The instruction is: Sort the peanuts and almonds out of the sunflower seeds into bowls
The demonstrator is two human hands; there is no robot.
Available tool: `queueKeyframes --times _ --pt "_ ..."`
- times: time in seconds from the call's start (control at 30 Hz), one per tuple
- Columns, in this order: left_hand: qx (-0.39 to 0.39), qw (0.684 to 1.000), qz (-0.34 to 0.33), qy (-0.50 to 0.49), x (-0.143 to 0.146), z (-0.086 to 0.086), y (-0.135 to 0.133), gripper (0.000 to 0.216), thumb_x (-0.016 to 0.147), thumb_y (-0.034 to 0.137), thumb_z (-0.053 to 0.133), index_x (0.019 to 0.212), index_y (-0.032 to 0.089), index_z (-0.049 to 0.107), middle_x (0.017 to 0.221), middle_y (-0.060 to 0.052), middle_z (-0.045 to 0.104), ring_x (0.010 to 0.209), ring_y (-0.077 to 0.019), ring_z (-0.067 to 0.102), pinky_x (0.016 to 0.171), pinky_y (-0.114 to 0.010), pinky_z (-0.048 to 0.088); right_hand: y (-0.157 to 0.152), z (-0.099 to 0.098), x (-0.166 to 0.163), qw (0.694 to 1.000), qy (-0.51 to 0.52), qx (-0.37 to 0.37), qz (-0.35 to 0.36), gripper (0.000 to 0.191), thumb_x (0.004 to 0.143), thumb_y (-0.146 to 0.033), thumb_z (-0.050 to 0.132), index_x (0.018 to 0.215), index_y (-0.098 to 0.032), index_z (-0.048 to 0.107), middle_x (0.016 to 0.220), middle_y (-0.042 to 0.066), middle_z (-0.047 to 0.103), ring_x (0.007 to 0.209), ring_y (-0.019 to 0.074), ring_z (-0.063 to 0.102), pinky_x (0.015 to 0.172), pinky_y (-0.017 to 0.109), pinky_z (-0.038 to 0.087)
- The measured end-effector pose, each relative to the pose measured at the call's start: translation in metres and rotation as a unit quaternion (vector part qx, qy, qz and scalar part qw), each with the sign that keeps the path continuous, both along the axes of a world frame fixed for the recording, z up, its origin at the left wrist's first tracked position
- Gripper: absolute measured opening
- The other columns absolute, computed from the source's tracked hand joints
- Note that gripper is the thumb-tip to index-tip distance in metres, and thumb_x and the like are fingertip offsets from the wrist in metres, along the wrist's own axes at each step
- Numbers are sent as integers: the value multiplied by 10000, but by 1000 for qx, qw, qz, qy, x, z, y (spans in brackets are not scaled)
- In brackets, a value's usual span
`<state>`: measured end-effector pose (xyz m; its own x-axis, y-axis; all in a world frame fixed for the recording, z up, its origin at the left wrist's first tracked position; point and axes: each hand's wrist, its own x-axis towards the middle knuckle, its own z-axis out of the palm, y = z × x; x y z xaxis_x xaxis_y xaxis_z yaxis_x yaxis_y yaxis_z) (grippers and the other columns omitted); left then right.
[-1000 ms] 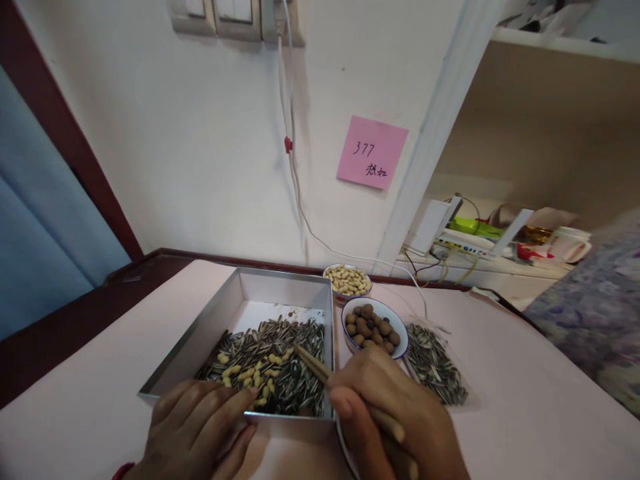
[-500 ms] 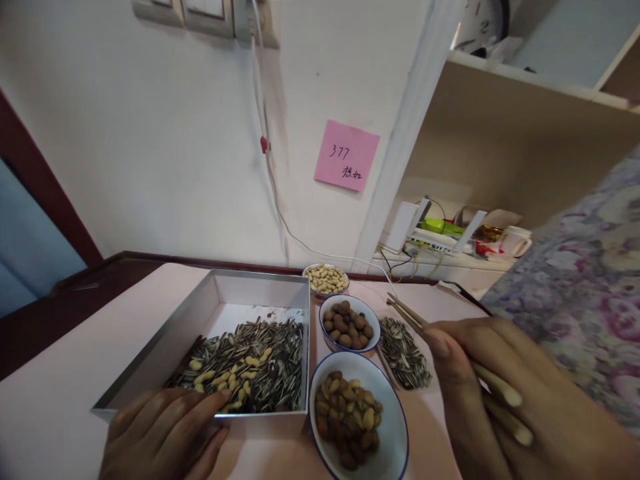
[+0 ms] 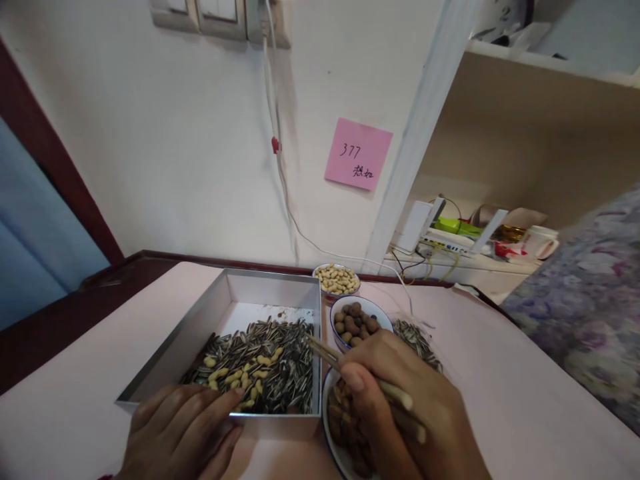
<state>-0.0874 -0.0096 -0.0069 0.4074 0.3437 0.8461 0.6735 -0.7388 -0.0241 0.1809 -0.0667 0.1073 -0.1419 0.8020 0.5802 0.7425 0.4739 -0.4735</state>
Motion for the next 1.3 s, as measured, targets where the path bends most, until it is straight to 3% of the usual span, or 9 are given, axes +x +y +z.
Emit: queueKeyframes --times 0.4,1.1,1.3 --pt "10 1000 19 -2 3 0 0 182 928 215 526 1015 206 685 790 9 687 789 -168 579 840 -351 386 29 -32 -17 998 32 -46 20 324 1044 -299 430 782 -210 600 738 9 604 696 140 612 633 250 453" --pt "1 1000 11 -3 1 -1 -2 165 917 201 565 1014 184 698 808 -6 692 819 -174 571 843 -358 379 31 -37 -20 998 47 -40 15 329 1040 -285 439 756 -203 584 715 -2 583 665 124 586 618 241 443" --pt "0 1000 14 -6 -1 -8 -1 180 937 240 542 1012 197 700 825 -4 703 821 -175 577 860 -363 386 14 -22 -8 998 60 30 7 241 1021 -251 464 871 -229 651 789 2 640 718 128 639 619 209 487"
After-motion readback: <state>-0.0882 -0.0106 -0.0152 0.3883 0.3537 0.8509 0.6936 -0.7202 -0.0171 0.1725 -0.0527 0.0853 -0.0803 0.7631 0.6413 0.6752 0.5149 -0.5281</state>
